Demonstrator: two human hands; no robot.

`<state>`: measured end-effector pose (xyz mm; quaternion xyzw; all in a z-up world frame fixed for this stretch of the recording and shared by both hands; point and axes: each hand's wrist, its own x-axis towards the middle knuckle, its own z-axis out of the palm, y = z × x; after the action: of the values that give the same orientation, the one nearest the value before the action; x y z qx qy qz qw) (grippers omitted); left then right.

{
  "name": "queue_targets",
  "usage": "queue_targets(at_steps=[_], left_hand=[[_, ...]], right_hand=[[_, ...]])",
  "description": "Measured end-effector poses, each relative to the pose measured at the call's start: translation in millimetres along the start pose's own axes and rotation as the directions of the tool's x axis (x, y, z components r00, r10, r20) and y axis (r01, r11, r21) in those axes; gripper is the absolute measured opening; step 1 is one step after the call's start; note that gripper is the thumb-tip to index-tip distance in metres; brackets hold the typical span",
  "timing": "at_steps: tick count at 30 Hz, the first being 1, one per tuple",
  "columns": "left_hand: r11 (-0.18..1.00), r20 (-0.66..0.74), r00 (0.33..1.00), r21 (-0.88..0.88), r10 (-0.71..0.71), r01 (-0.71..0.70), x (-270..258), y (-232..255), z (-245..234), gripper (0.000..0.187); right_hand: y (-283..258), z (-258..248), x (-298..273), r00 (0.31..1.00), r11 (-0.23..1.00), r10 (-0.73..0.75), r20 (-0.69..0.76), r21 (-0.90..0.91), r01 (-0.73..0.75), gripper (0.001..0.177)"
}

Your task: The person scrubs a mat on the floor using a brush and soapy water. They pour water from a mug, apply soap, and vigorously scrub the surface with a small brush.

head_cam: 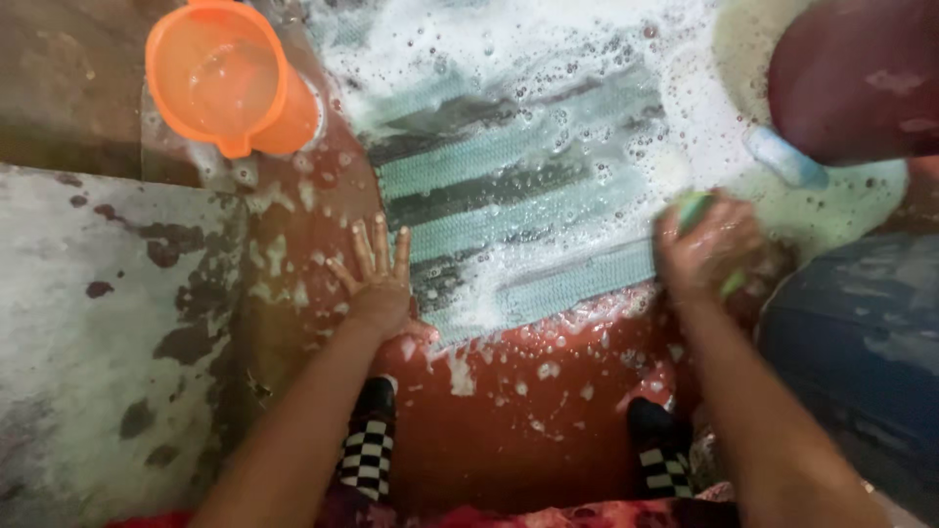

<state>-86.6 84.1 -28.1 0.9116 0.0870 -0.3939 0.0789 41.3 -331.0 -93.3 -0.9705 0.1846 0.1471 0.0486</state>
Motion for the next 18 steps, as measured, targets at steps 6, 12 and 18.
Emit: queue_targets(at_steps=[6, 12, 18], left_hand=[[0.999, -0.029, 0.999, 0.025, -0.022, 0.023, 6, 3, 3, 0.176], [1.0, -0.03, 1.0, 0.017, 0.004, -0.004, 7, 1, 3, 0.178], [1.0, -0.025, 1.0, 0.019, -0.003, 0.004, 5, 0, 4, 0.178]], right_hand=[[-154, 99, -158, 0.863, 0.849, -0.478, -0.163, 0.165, 0.502, 0.069], [-60, 38, -50, 0.692, 0.754, -0.651, -0.312, -0.363, 0.547, 0.076], [-91, -3, -44, 0.979, 0.727, -0.151, -0.14, 0.655, 0.206, 0.042]])
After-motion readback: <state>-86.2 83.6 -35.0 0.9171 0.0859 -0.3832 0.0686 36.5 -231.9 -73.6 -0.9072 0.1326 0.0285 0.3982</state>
